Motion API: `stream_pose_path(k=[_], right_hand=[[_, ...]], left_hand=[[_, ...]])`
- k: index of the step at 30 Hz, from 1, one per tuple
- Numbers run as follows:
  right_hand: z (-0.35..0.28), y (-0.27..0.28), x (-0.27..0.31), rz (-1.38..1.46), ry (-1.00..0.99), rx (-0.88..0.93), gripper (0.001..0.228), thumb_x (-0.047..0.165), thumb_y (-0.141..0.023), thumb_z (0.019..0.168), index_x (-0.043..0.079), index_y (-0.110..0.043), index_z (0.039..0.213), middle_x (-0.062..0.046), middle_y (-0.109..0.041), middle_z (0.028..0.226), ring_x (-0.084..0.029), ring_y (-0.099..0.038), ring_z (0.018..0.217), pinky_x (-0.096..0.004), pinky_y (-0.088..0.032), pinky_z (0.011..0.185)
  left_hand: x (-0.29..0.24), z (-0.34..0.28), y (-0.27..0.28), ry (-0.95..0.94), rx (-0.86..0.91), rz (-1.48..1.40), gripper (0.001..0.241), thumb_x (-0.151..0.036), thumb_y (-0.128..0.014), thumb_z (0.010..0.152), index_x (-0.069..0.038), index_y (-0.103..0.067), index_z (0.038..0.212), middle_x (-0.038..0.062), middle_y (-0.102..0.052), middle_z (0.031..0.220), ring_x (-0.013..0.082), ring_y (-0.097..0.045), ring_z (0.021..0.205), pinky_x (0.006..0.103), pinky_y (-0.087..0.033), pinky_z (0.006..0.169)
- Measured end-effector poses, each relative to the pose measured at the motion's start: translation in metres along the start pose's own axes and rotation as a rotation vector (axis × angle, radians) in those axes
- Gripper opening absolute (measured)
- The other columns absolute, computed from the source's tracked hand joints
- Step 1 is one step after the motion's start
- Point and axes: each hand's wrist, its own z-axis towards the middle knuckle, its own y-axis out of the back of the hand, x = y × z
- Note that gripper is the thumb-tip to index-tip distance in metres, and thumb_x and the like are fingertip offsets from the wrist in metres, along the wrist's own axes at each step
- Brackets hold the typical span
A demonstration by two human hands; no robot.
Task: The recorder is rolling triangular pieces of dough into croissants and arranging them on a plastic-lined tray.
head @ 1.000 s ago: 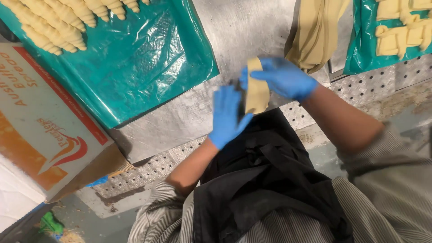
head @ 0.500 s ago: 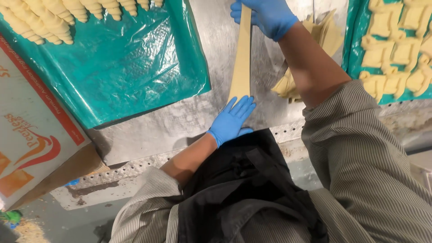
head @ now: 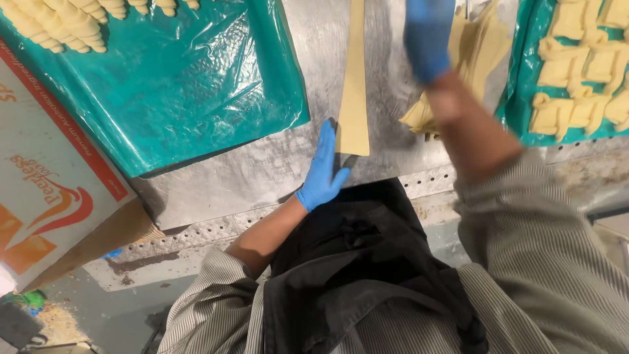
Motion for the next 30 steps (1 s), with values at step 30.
stream_pose_path(k=[30], right_hand=[[-0.235, -0.023, 0.022, -0.936, 0.475, 0.345, 0.056, 0.025, -0.072, 0.094, -0.002, -0.056, 0.141, -0.023, -0.056, 0.14, -0.04, -0.05, 0.134, -0.052, -0.039, 0.117]], left_hand=[[0.026, -0.031, 0.009, -0.288, 0.06, 0.439, 0.043, -0.023, -0.068, 0.097, -0.001, -0.06, 0.134, 0.017, -0.058, 0.136, 0.0341, -0.053, 0.128, 0.0459, -0.041, 0.112]])
